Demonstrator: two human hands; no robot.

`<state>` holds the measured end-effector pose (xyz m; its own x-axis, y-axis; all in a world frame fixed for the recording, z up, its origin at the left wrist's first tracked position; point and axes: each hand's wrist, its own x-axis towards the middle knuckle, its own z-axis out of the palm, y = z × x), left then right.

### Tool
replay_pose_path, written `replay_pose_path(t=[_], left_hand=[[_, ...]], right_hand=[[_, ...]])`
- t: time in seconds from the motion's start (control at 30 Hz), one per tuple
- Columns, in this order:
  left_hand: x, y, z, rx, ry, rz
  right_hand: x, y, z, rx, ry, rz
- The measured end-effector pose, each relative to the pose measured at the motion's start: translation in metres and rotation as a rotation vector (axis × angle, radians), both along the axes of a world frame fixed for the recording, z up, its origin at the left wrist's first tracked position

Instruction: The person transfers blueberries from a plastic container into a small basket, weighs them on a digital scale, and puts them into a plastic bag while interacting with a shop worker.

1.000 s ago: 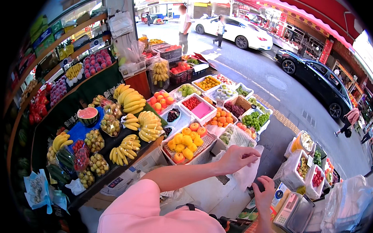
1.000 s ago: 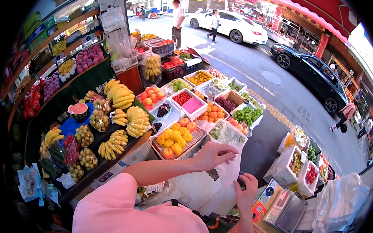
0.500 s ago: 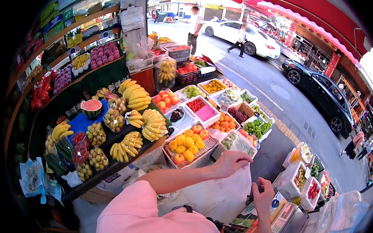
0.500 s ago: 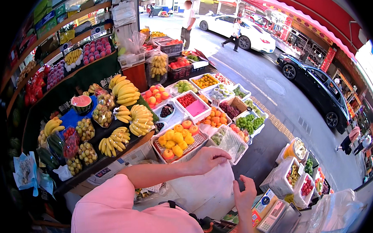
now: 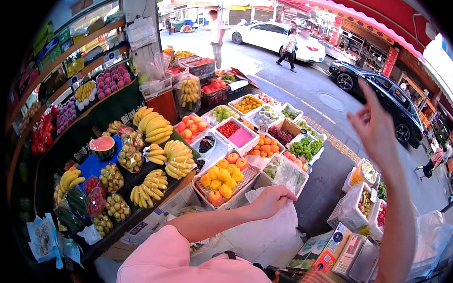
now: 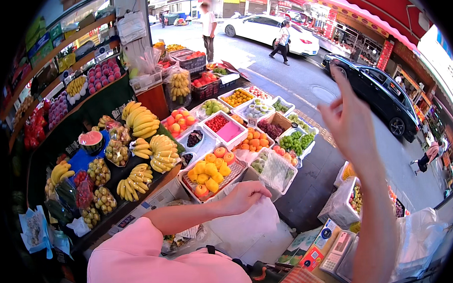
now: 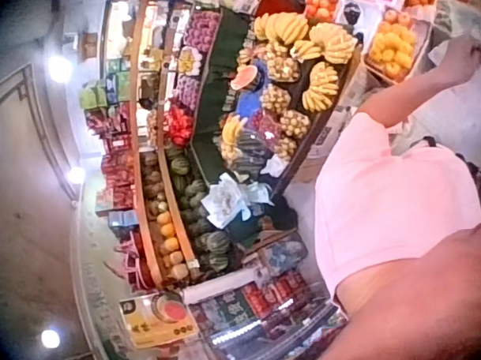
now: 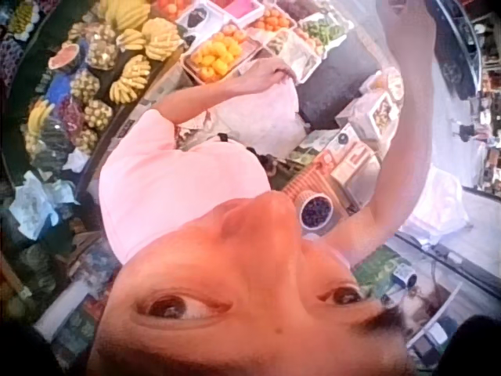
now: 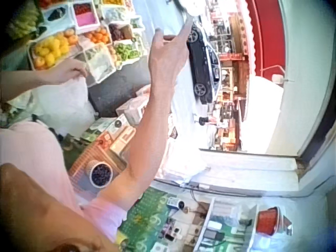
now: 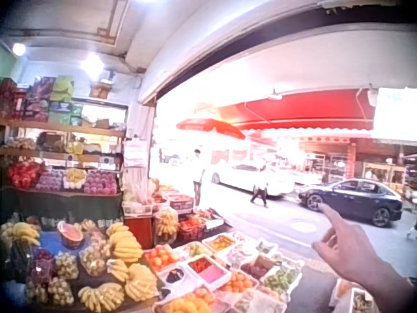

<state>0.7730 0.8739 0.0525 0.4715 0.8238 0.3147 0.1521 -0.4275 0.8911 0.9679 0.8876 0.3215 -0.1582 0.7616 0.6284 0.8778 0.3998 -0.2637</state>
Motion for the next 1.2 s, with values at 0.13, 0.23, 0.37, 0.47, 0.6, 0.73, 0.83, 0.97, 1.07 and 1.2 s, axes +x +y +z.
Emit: replay_pose_path(t=[0.13, 0.23, 0.37, 0.47, 0.6, 0.73, 0.83, 0.97, 1.07, 1.2], left_hand=[[-0.006, 0.005, 0.001, 0.058, -0.015, -0.017], [-0.009, 0.002, 0.006, 0.047, 0.015, -0.029], [-0.009, 0.006, 0.016, 0.122, 0.038, -0.05], [-0.01, 0.008, 0.019, 0.072, 0.031, -0.04], [-0.022, 0.008, 0.029, -0.011, -0.001, 0.025], [-0.033, 0.016, 0.035, 0.015, -0.02, 0.078], [-0.038, 0.021, 0.037, -0.005, -0.067, 0.085], [-0.035, 0.023, 0.047, -0.022, -0.099, 0.093], [-0.035, 0.021, 0.049, -0.027, -0.13, 0.109], [-0.032, 0.019, 0.053, -0.01, -0.115, 0.127]], right_hand=[[-0.023, 0.032, 0.081, 0.244, -0.246, 0.104], [-0.043, 0.019, 0.092, 0.243, -0.283, 0.137], [-0.042, -0.009, 0.087, 0.136, -0.414, 0.173], [-0.026, -0.021, 0.051, -0.15, -0.49, 0.193], [-0.006, -0.039, -0.022, -0.495, -0.533, 0.136], [0.03, -0.059, -0.101, -0.665, -0.337, 0.126], [0.058, -0.07, -0.16, -0.772, -0.174, 0.067], [0.088, -0.096, -0.24, -0.879, 0.31, 0.006], [0.099, -0.105, -0.311, -0.941, 0.797, -0.04], [0.084, -0.114, -0.363, -0.964, 1.255, -0.075]])
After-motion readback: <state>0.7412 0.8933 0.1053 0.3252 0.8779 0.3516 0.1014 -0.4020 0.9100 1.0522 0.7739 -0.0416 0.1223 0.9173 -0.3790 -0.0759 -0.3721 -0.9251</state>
